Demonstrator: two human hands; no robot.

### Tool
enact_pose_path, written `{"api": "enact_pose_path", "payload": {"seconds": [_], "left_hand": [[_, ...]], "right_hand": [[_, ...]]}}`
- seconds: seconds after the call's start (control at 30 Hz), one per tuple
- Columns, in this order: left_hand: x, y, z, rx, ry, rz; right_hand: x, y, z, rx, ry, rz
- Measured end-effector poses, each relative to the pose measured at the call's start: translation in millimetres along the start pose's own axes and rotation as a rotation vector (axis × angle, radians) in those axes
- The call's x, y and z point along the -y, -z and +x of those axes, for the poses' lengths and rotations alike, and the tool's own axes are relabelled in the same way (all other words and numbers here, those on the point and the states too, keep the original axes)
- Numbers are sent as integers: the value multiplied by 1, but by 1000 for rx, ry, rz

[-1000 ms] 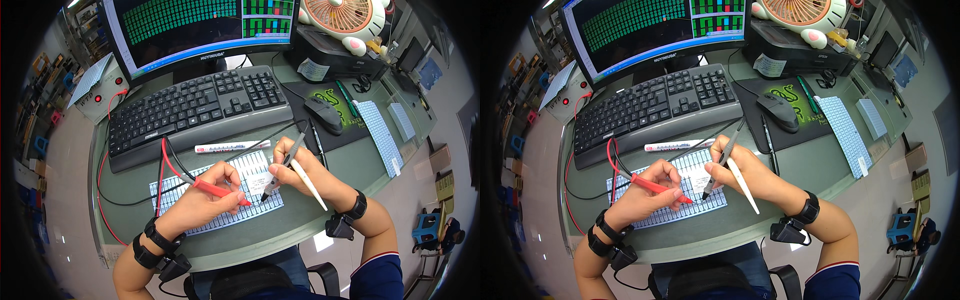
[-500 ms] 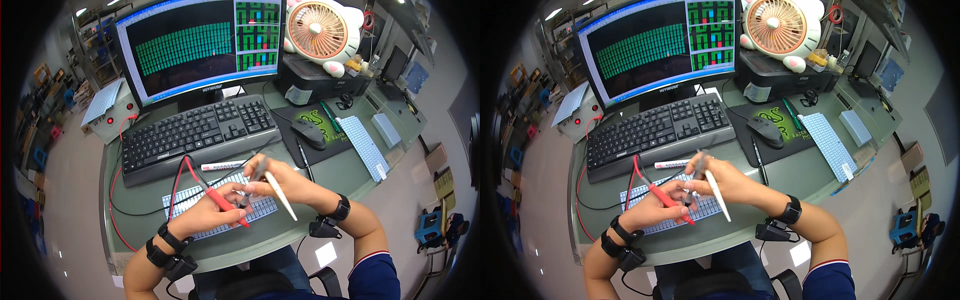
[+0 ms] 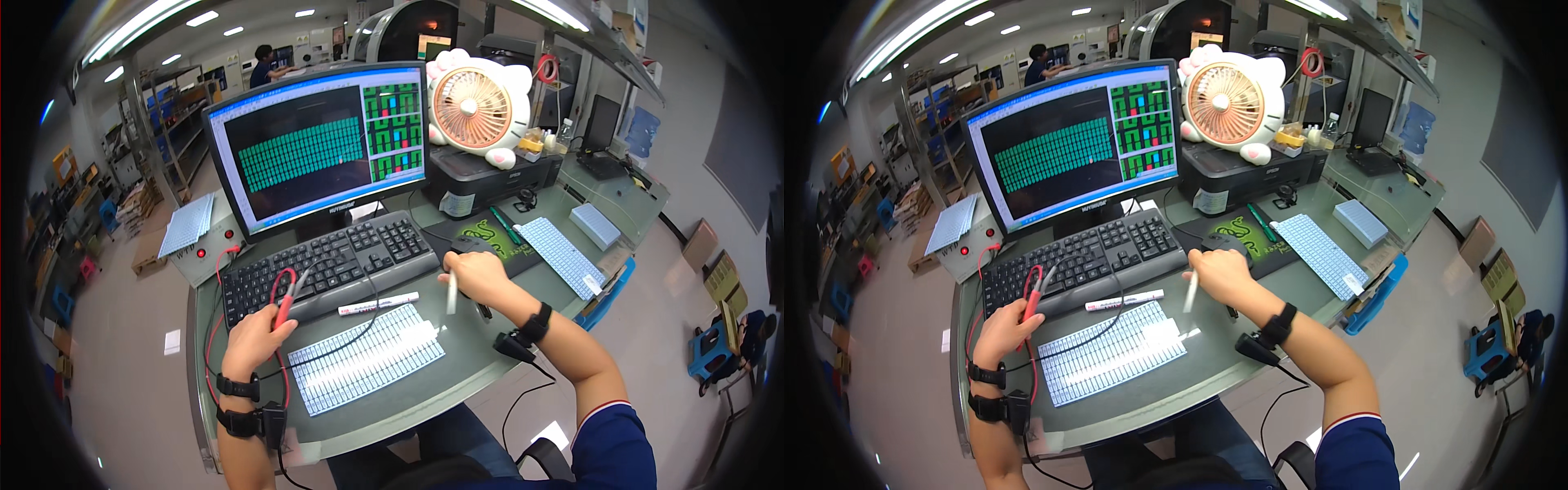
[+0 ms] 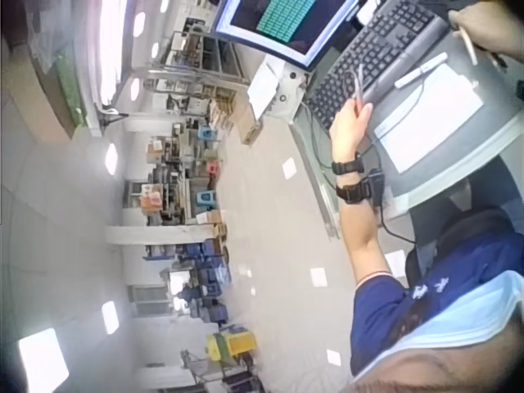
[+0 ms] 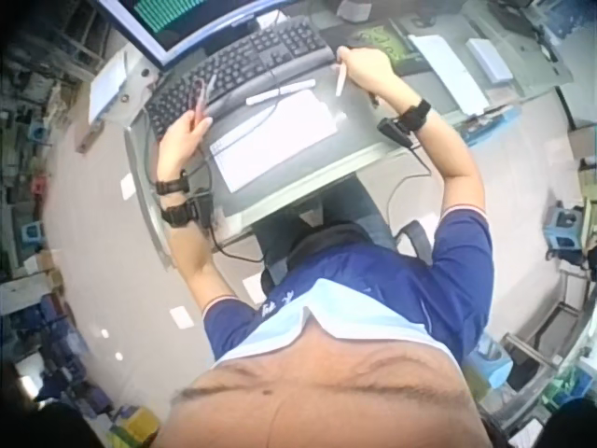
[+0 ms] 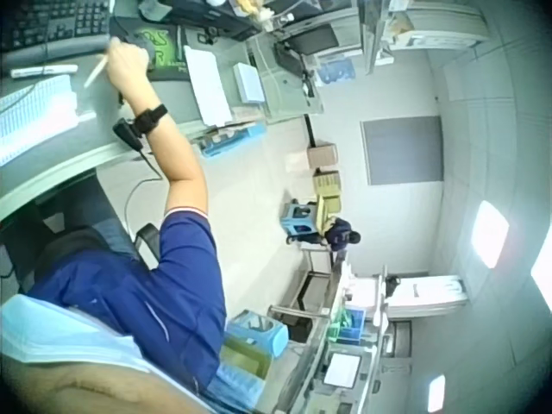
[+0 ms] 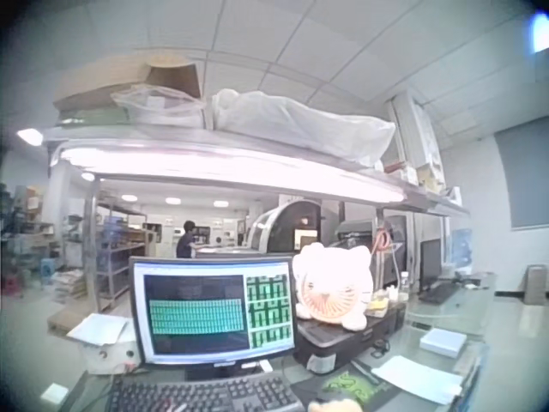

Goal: The user is seen inspecting and marking printed circuit sheets at a workbench, then moving to a testing machine to process them.

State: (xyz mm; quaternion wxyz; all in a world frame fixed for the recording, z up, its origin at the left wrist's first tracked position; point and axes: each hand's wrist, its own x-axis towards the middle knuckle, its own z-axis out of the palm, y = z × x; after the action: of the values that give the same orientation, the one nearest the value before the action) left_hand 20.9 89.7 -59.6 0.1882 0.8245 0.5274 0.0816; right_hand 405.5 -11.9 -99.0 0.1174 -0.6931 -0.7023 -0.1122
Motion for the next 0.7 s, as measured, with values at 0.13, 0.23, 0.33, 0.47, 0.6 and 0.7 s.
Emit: {"api": "enact_pose_path", "payload": {"seconds": [0.13,0.23,0.33,0.47,0.6,0.7], "left_hand": [[29,-7,3,-197,-87,-2],[24,-3,-2,-176,-7,-128],[38,-18,4,-398,-179,13],[15,-11,-1,-344,-194,-178],[10,-15,4,-481,-235,-326],[7,-15,-3,-528,-273,-352]], "right_hand": [[4,-15,14,34,-42,-152],[10,-10,17,65,-51,-167],[29,-1,13,132,-32,-18],[41,19,-30,219,246,289],[55,7,-70,158,415,256],[60,5,-89,66,415,186]]}}
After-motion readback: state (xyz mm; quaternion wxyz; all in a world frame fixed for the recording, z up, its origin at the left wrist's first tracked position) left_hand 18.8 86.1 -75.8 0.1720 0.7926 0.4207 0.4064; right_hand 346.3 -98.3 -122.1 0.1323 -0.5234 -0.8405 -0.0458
